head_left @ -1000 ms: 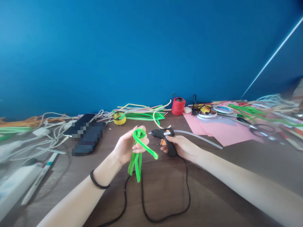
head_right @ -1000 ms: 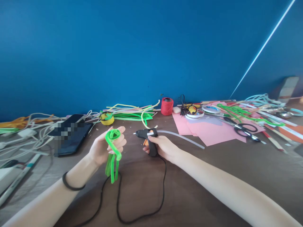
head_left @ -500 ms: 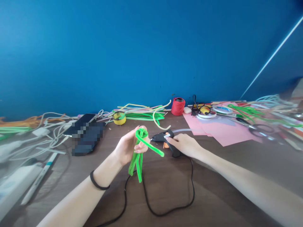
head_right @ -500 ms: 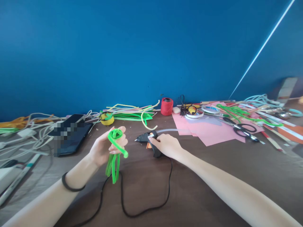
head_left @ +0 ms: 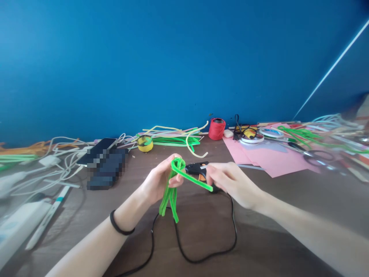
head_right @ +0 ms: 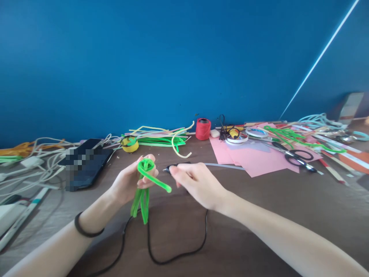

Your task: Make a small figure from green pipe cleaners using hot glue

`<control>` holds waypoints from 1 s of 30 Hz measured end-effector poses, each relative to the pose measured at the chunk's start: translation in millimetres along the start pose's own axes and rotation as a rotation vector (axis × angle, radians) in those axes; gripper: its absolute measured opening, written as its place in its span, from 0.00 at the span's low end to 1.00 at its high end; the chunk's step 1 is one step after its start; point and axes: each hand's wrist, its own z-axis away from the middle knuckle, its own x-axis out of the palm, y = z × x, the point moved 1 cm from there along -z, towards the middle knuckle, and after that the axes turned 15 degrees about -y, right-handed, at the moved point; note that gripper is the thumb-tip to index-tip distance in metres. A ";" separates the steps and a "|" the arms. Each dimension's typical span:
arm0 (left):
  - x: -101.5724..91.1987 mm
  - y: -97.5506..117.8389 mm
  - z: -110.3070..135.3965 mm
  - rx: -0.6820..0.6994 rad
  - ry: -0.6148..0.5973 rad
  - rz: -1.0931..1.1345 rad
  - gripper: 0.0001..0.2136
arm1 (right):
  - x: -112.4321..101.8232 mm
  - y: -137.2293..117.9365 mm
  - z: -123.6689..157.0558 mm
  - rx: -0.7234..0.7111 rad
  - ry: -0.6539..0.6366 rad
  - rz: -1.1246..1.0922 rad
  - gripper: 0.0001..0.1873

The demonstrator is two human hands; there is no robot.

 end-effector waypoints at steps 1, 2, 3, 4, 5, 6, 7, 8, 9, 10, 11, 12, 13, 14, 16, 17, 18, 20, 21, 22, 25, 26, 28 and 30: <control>-0.1 -0.8 -0.4 0.000 0.004 -0.021 0.08 | 1.9 -6.5 4.4 -0.055 -0.031 -0.033 0.28; -0.2 -1.6 -0.8 0.001 0.009 -0.037 0.08 | 3.7 -11.7 8.2 -0.094 -0.057 -0.055 0.25; -0.1 -2.3 -1.3 0.001 0.015 -0.053 0.09 | 5.2 -15.5 11.2 -0.120 -0.065 -0.059 0.22; 0.2 -2.8 -1.6 0.000 0.023 -0.067 0.09 | 6.3 -18.1 13.4 -0.132 -0.055 -0.050 0.20; 0.7 -3.2 -1.9 -0.001 0.030 -0.080 0.09 | 6.8 -19.5 14.7 -0.138 -0.033 -0.034 0.17; 1.3 -3.5 -2.2 -0.002 0.034 -0.091 0.10 | 6.8 -20.0 15.4 -0.142 -0.002 -0.014 0.14; 2.1 -3.6 -2.4 0.002 0.035 -0.099 0.10 | 6.4 -19.9 15.4 -0.148 0.032 0.002 0.13; 2.8 -3.6 -2.6 0.008 0.035 -0.104 0.11 | 5.6 -19.5 15.1 -0.157 0.061 0.009 0.13; 3.5 -3.6 -2.7 0.015 0.034 -0.107 0.11 | 4.7 -18.9 14.5 -0.166 0.081 0.010 0.13; 4.1 -3.5 -2.7 0.022 0.033 -0.108 0.11 | 3.8 -18.1 13.8 -0.172 0.096 0.008 0.13; 4.5 -3.5 -2.8 0.025 0.033 -0.107 0.11 | 2.9 -17.3 13.0 -0.173 0.105 0.004 0.13; 4.8 -3.4 -2.7 0.026 0.035 -0.105 0.11 | 2.2 -16.5 12.3 -0.171 0.110 -0.002 0.13; 5.0 -3.3 -2.6 0.024 0.039 -0.100 0.11 | 1.8 -15.6 11.6 -0.169 0.109 -0.009 0.14; 5.1 -3.2 -2.4 0.020 0.043 -0.095 0.11 | 1.7 -14.7 10.9 -0.166 0.107 -0.016 0.14; 5.1 -3.0 -2.0 0.013 0.051 -0.078 0.12 | 2.1 -12.8 9.5 -0.158 0.097 -0.029 0.14; 5.1 -2.9 -1.8 0.012 0.052 -0.069 0.12 | 2.4 -11.7 8.8 -0.152 0.093 -0.034 0.14; 5.1 -2.8 -1.7 0.010 0.051 -0.060 0.12 | 2.6 -10.7 8.1 -0.146 0.091 -0.039 0.14; 5.3 -2.7 -1.8 0.008 0.045 -0.040 0.13 | 2.8 -8.6 6.6 -0.134 0.090 -0.051 0.14; 5.5 -2.7 -1.9 0.007 0.042 -0.028 0.13 | 2.7 -7.6 6.0 -0.129 0.091 -0.058 0.14; 5.7 -2.7 -2.0 0.007 0.038 -0.018 0.13 | 2.4 -6.5 5.4 -0.122 0.091 -0.065 0.14; 6.6 -2.8 -2.2 0.005 0.019 -0.001 0.14 | 1.6 -3.6 3.9 -0.096 0.084 -0.072 0.14; 7.1 -2.8 -2.1 0.004 0.011 0.000 0.15 | 1.4 -2.7 3.5 -0.089 0.081 -0.068 0.14; 8.2 -2.7 -1.9 0.006 0.002 0.007 0.15 | 1.0 -1.3 2.6 -0.082 0.075 -0.058 0.14; 9.5 -2.9 -1.6 0.003 0.000 0.023 0.15 | 0.5 0.1 1.8 -0.072 0.071 -0.054 0.14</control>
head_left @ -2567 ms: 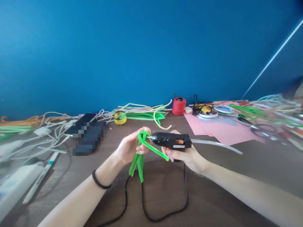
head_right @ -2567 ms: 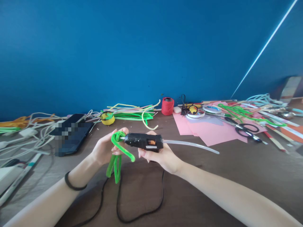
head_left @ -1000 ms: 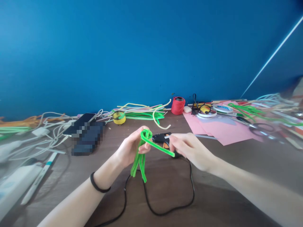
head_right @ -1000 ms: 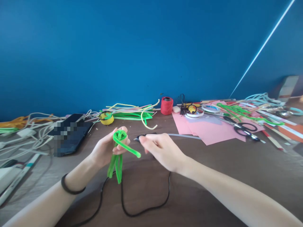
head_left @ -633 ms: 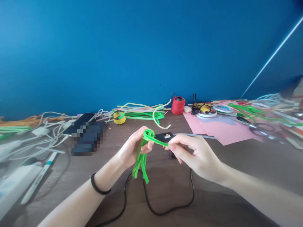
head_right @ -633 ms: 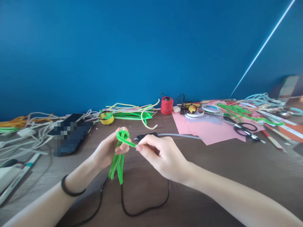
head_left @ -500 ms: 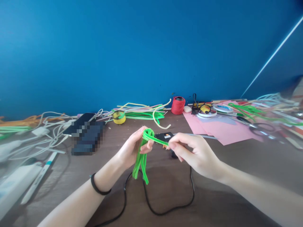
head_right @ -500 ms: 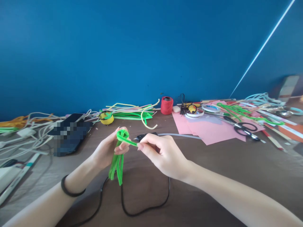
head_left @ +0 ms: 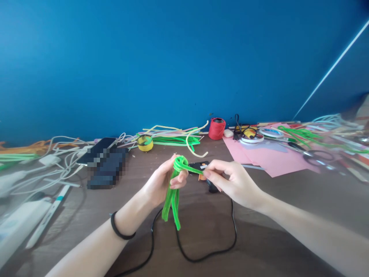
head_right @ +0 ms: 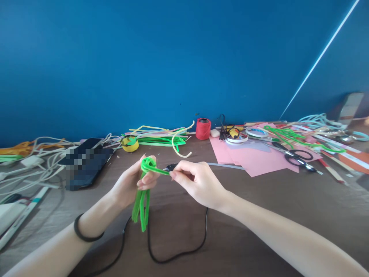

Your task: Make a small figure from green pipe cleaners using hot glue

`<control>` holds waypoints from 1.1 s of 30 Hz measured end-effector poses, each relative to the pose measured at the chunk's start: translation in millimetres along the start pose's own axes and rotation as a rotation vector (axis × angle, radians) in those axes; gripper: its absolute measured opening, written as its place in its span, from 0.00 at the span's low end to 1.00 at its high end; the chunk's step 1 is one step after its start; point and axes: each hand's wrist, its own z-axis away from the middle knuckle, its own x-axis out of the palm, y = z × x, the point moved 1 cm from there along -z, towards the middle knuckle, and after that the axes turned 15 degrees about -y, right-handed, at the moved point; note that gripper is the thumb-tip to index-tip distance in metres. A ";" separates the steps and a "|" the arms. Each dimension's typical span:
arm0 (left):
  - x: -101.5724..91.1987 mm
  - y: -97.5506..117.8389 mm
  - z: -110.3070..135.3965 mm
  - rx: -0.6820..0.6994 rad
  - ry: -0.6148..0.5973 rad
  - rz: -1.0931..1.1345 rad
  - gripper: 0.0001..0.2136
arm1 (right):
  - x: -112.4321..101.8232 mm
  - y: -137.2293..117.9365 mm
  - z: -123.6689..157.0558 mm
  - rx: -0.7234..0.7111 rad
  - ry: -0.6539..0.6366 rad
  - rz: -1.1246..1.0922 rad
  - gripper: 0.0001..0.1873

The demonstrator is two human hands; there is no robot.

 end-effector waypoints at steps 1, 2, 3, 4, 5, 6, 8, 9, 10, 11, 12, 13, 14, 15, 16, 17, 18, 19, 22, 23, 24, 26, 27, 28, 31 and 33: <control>0.7 -0.2 0.1 -0.005 0.000 0.011 0.14 | -0.2 0.7 -0.4 0.007 -0.001 -0.002 0.14; 1.5 -0.4 0.1 -0.012 -0.002 0.021 0.14 | -0.5 1.5 -0.7 0.015 -0.002 -0.005 0.14; 2.4 -0.7 0.1 -0.018 -0.005 0.029 0.14 | -0.7 2.4 -1.1 0.023 -0.002 -0.010 0.14; 3.3 -1.0 0.1 -0.021 -0.009 0.033 0.14 | -0.8 3.2 -1.6 0.029 -0.003 -0.017 0.14; 4.2 -1.2 0.1 -0.020 -0.012 0.035 0.13 | -1.0 3.9 -2.0 0.034 -0.003 -0.026 0.14; 5.0 -1.5 0.2 -0.020 -0.015 0.033 0.13 | -1.1 4.6 -2.4 0.037 -0.002 -0.034 0.14; 6.1 -2.1 0.4 -0.023 -0.020 0.023 0.13 | -1.1 5.6 -3.3 0.042 0.000 -0.050 0.13; 6.3 -2.5 0.6 -0.029 -0.022 0.017 0.13 | -1.1 5.9 -3.7 0.042 0.003 -0.055 0.13; 6.2 -3.0 0.8 -0.037 -0.023 0.008 0.13 | -1.1 6.1 -4.1 0.043 0.005 -0.058 0.13; 5.9 -3.4 1.0 -0.044 -0.023 -0.002 0.13 | -1.1 6.2 -4.4 0.043 0.007 -0.058 0.13; 5.4 -3.8 1.3 -0.048 -0.021 -0.015 0.13 | -1.1 6.2 -4.6 0.040 0.010 -0.058 0.13; 4.8 -4.1 1.4 -0.051 -0.018 -0.030 0.13 | -1.1 6.3 -4.8 0.037 0.013 -0.059 0.13; 4.3 -4.4 1.6 -0.054 -0.015 -0.045 0.12 | -1.1 6.4 -4.9 0.033 0.014 -0.060 0.14; 3.9 -4.7 1.7 -0.056 -0.014 -0.059 0.11 | -1.1 6.5 -4.9 0.028 0.016 -0.062 0.14; 3.7 -5.0 1.8 -0.058 -0.015 -0.069 0.11 | -1.1 6.8 -4.9 0.024 0.019 -0.065 0.14; 3.8 -5.3 1.8 -0.060 -0.018 -0.075 0.10 | -1.1 7.1 -4.9 0.022 0.022 -0.066 0.14; 4.1 -5.6 1.8 -0.062 -0.022 -0.079 0.10 | -1.1 7.4 -4.9 0.023 0.025 -0.067 0.14; 4.7 -5.9 1.7 -0.064 -0.026 -0.080 0.10 | -1.1 7.7 -4.8 0.023 0.030 -0.068 0.14; 7.2 -7.1 1.2 -0.071 -0.028 -0.079 0.10 | -1.1 8.3 -4.4 0.012 0.050 -0.075 0.14; 8.1 -7.5 0.9 -0.072 -0.025 -0.077 0.09 | -1.2 8.4 -4.2 0.004 0.058 -0.078 0.14; 8.8 -7.9 0.7 -0.070 -0.021 -0.074 0.09 | -1.2 8.5 -4.0 -0.004 0.065 -0.082 0.14; 10.1 -8.5 0.5 -0.064 -0.016 -0.063 0.09 | -1.3 8.7 -3.7 -0.015 0.080 -0.087 0.14; 10.6 -8.9 0.4 -0.064 -0.014 -0.054 0.10 | -1.4 8.9 -3.6 -0.021 0.086 -0.089 0.14; 11.0 -9.2 0.5 -0.066 -0.012 -0.043 0.11 | -1.5 9.1 -3.6 -0.029 0.088 -0.092 0.14; 11.9 -10.2 1.0 -0.091 -0.015 0.000 0.12 | -1.2 10.2 -3.7 -0.089 0.069 -0.118 0.11; 12.9 -10.8 1.4 -0.112 -0.028 0.035 0.13 | -0.8 11.2 -3.8 -0.148 0.044 -0.128 0.10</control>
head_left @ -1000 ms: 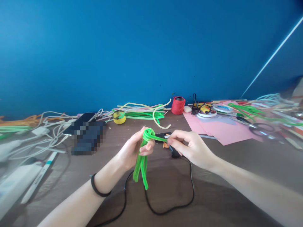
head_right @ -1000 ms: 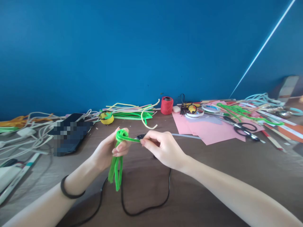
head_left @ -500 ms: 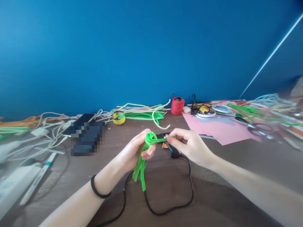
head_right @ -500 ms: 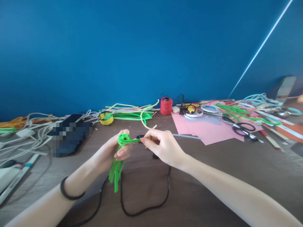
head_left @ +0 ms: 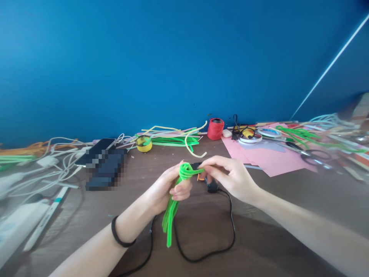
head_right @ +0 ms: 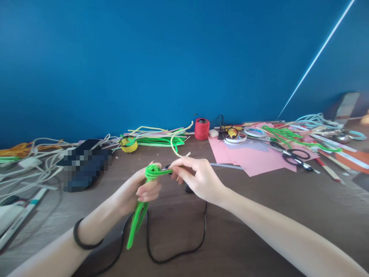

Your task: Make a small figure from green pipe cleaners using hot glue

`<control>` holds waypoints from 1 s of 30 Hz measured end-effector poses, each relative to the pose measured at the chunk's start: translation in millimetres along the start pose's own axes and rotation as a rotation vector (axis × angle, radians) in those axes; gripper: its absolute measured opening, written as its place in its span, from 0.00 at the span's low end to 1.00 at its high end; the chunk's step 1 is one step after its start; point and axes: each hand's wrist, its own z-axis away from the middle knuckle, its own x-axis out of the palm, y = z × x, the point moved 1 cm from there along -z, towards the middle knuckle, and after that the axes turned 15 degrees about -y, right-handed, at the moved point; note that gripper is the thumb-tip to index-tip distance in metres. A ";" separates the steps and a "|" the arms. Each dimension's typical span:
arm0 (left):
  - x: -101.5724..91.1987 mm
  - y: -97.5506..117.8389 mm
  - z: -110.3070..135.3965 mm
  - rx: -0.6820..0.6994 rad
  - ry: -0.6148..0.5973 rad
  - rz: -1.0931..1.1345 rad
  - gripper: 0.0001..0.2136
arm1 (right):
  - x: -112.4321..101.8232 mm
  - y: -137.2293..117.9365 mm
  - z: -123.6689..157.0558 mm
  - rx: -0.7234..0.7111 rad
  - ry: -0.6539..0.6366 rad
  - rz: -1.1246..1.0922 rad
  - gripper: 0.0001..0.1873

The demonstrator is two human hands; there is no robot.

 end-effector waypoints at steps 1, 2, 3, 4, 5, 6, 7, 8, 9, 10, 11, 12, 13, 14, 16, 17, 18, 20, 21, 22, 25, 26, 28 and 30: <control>0.6 -0.2 0.1 -0.013 -0.010 0.016 0.13 | 0.1 0.5 0.1 -0.029 -0.017 0.004 0.11; 1.4 -0.3 0.1 -0.026 -0.019 0.030 0.14 | 0.1 0.9 0.1 -0.058 -0.032 0.018 0.12; 2.3 -0.3 0.2 -0.037 -0.026 0.043 0.14 | 0.1 1.1 0.2 -0.087 -0.046 0.039 0.13; 3.4 -0.2 0.2 -0.046 -0.030 0.056 0.15 | 0.0 1.1 0.2 -0.121 -0.055 0.063 0.14; 4.5 -0.1 0.2 -0.053 -0.031 0.069 0.16 | -0.2 0.8 0.3 -0.159 -0.053 0.088 0.14; 5.7 0.1 0.1 -0.058 -0.031 0.081 0.17 | -0.5 0.4 0.4 -0.194 -0.041 0.113 0.14; 7.0 0.1 0.0 -0.063 -0.029 0.093 0.18 | -0.6 -0.1 0.5 -0.220 -0.023 0.138 0.14; 8.2 0.1 -0.1 -0.068 -0.027 0.105 0.18 | -0.6 -0.5 0.6 -0.234 -0.005 0.156 0.14; 9.3 -0.2 -0.2 -0.076 -0.023 0.117 0.17 | -0.5 -0.7 0.7 -0.235 0.008 0.167 0.14; 10.2 -0.6 -0.3 -0.083 -0.018 0.130 0.15 | -0.1 -0.9 0.9 -0.225 0.014 0.170 0.14; 10.8 -1.2 -0.4 -0.088 -0.012 0.145 0.14 | 0.5 -1.0 1.0 -0.210 0.013 0.164 0.14; 11.2 -1.9 -0.5 -0.090 -0.008 0.161 0.13 | 1.1 -1.1 1.2 -0.195 0.007 0.150 0.15; 11.3 -2.6 -0.5 -0.089 -0.006 0.174 0.13 | 1.8 -1.4 1.4 -0.183 0.001 0.130 0.15; 11.3 -3.3 -0.6 -0.083 -0.008 0.186 0.13 | 2.5 -1.8 1.6 -0.171 -0.006 0.104 0.15; 10.8 -4.6 -0.7 -0.073 -0.016 0.202 0.13 | 3.6 -3.1 1.7 -0.147 -0.023 0.045 0.15; 10.6 -5.1 -0.7 -0.071 -0.020 0.206 0.13 | 3.9 -4.0 1.7 -0.135 -0.032 0.016 0.14; 10.4 -5.5 -0.8 -0.068 -0.021 0.207 0.13 | 4.2 -5.0 1.6 -0.122 -0.036 -0.006 0.13; 10.7 -6.4 -1.1 -0.067 -0.020 0.204 0.12 | 4.4 -6.6 1.2 -0.099 -0.021 -0.023 0.11; 11.1 -6.9 -1.3 -0.071 -0.022 0.200 0.12 | 4.5 -7.0 0.9 -0.088 0.000 -0.021 0.10; 11.8 -7.6 -1.5 -0.077 -0.024 0.199 0.11 | 4.6 -7.1 0.5 -0.075 0.022 -0.019 0.11; 14.3 -10.2 -1.8 -0.099 -0.027 0.209 0.11 | 5.3 -5.4 -0.7 -0.044 0.073 -0.049 0.12; 15.1 -10.9 -1.9 -0.101 -0.026 0.211 0.12 | 5.8 -4.3 -1.1 -0.038 0.081 -0.077 0.11; 16.3 -11.9 -2.1 -0.095 -0.020 0.206 0.12 | 7.3 -1.8 -1.9 -0.023 0.079 -0.173 0.11; 17.0 -12.2 -2.4 -0.089 -0.014 0.189 0.13 | 9.4 1.0 -2.4 0.008 0.054 -0.338 0.10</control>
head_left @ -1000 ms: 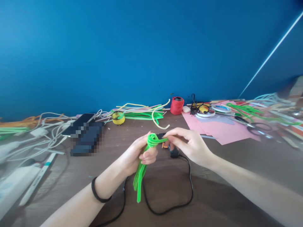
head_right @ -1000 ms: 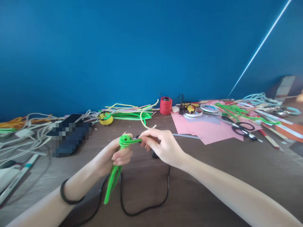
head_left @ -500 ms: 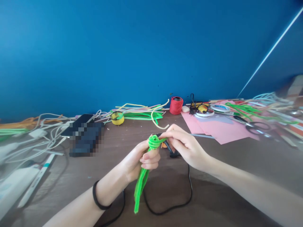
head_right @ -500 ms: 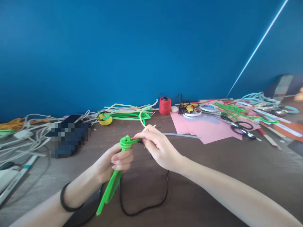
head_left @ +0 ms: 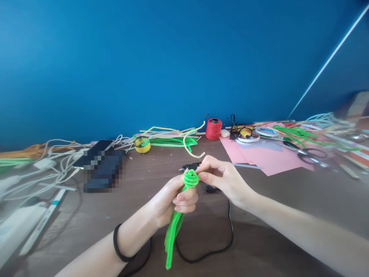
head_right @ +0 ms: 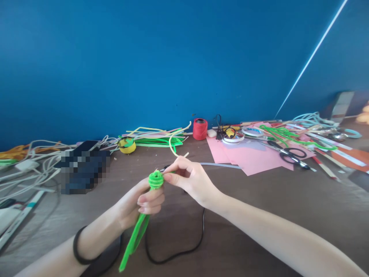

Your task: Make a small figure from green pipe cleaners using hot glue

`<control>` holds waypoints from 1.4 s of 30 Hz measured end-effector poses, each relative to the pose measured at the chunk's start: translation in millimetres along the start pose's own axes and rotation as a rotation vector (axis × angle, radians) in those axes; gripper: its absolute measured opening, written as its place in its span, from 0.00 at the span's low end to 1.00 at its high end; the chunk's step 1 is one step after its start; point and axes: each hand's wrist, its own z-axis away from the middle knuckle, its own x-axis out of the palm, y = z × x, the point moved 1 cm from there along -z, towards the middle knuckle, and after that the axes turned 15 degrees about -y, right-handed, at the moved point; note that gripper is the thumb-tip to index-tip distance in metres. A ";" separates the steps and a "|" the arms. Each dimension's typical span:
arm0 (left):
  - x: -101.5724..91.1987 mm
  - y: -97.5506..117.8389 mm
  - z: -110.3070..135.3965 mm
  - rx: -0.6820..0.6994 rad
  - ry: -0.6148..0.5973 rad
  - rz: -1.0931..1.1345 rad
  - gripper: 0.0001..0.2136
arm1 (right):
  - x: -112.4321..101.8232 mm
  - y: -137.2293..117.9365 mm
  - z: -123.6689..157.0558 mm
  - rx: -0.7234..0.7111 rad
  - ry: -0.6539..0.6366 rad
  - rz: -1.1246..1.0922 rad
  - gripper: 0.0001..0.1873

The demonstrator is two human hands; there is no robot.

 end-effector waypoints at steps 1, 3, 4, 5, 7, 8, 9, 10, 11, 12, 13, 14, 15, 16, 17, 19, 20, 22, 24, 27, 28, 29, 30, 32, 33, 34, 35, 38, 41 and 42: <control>0.2 0.0 -0.2 0.002 0.003 -0.008 0.13 | 0.7 1.5 -0.1 0.032 -0.014 -0.100 0.11; 0.3 0.0 -0.5 0.004 0.006 -0.020 0.14 | 2.1 3.5 -0.2 0.090 -0.035 -0.279 0.11; 0.2 0.0 -0.6 0.005 0.006 -0.025 0.14 | 2.6 3.9 -0.2 0.107 -0.046 -0.340 0.12; 0.1 -0.2 -0.6 0.004 0.006 -0.030 0.15 | 3.0 4.0 -0.2 0.115 -0.058 -0.381 0.12; -0.3 -0.9 -0.5 -0.003 0.007 -0.044 0.14 | 3.0 3.6 -0.4 0.112 -0.090 -0.418 0.12; -0.5 -1.3 -0.6 -0.007 0.009 -0.056 0.14 | 2.9 3.6 -0.5 0.114 -0.112 -0.429 0.12; -0.8 -1.8 -0.7 -0.012 0.015 -0.073 0.13 | 2.6 3.7 -0.6 0.117 -0.132 -0.436 0.12; -1.0 -2.3 -1.0 -0.014 0.024 -0.095 0.13 | 2.1 4.0 -0.7 0.119 -0.146 -0.437 0.12; -1.2 -2.7 -1.4 -0.011 0.038 -0.122 0.12 | 1.6 4.4 -0.7 0.118 -0.158 -0.426 0.12; -1.4 -3.1 -1.9 -0.007 0.054 -0.149 0.11 | 0.9 4.7 -0.7 0.116 -0.168 -0.404 0.11; -1.6 -3.5 -2.3 -0.004 0.072 -0.175 0.11 | 0.1 4.9 -0.8 0.114 -0.181 -0.375 0.11; -1.8 -3.9 -2.6 -0.001 0.089 -0.196 0.10 | -0.7 5.0 -0.8 0.114 -0.194 -0.342 0.12; -2.0 -4.3 -2.8 -0.003 0.104 -0.210 0.09 | -1.5 4.8 -0.8 0.113 -0.209 -0.306 0.13; -2.3 -4.5 -2.8 -0.010 0.117 -0.219 0.08 | -2.4 4.3 -0.9 0.111 -0.225 -0.272 0.13; -2.7 -4.7 -2.7 -0.022 0.125 -0.222 0.07 | -3.3 3.7 -1.0 0.107 -0.239 -0.235 0.13; -3.9 -4.7 -2.0 -0.051 0.125 -0.217 0.07 | -5.1 2.5 -1.1 0.090 -0.254 -0.153 0.12; -4.8 -4.6 -1.6 -0.065 0.119 -0.210 0.07 | -5.8 2.1 -1.1 0.085 -0.259 -0.111 0.12; -6.7 -4.2 -0.7 -0.090 0.091 -0.201 0.07 | -6.6 2.0 -0.6 0.087 -0.262 -0.056 0.14; -8.6 -3.7 -0.1 -0.109 0.058 -0.207 0.07 | -6.6 2.4 0.3 0.083 -0.264 -0.044 0.16; -10.2 -2.9 0.5 -0.121 0.030 -0.226 0.06 | -5.4 2.2 1.9 0.055 -0.276 -0.017 0.16; -10.1 -2.5 0.5 -0.123 0.025 -0.229 0.05 | -4.9 1.7 2.3 0.040 -0.277 0.010 0.14; -9.8 -2.1 0.5 -0.125 0.019 -0.227 0.04 | -4.4 1.1 2.6 0.027 -0.274 0.040 0.13; -9.3 -1.6 0.4 -0.129 0.013 -0.222 0.03 | -3.9 0.4 2.8 0.014 -0.268 0.069 0.12; -8.2 -0.4 0.0 -0.139 0.013 -0.212 0.02 | -3.0 -0.5 3.1 0.003 -0.257 0.095 0.10; -7.9 0.1 -0.4 -0.142 0.020 -0.208 0.02 | -2.6 -0.6 3.2 0.008 -0.253 0.093 0.10; -7.9 0.7 -0.7 -0.145 0.029 -0.205 0.02 | -2.2 -0.4 3.2 0.020 -0.249 0.086 0.09; -8.2 1.3 -1.1 -0.147 0.037 -0.201 0.03 | -1.9 -0.1 3.1 0.033 -0.242 0.079 0.09; -9.8 3.4 -2.1 -0.125 0.038 -0.182 0.09 | -1.5 0.7 2.2 0.063 -0.198 0.083 0.08; -9.7 6.5 -1.6 -0.038 0.049 -0.219 0.13 | -1.0 0.3 1.0 0.064 -0.179 0.041 0.09; -8.9 7.6 -1.0 -0.002 0.062 -0.259 0.13 | -0.8 -0.1 0.7 0.058 -0.180 0.021 0.09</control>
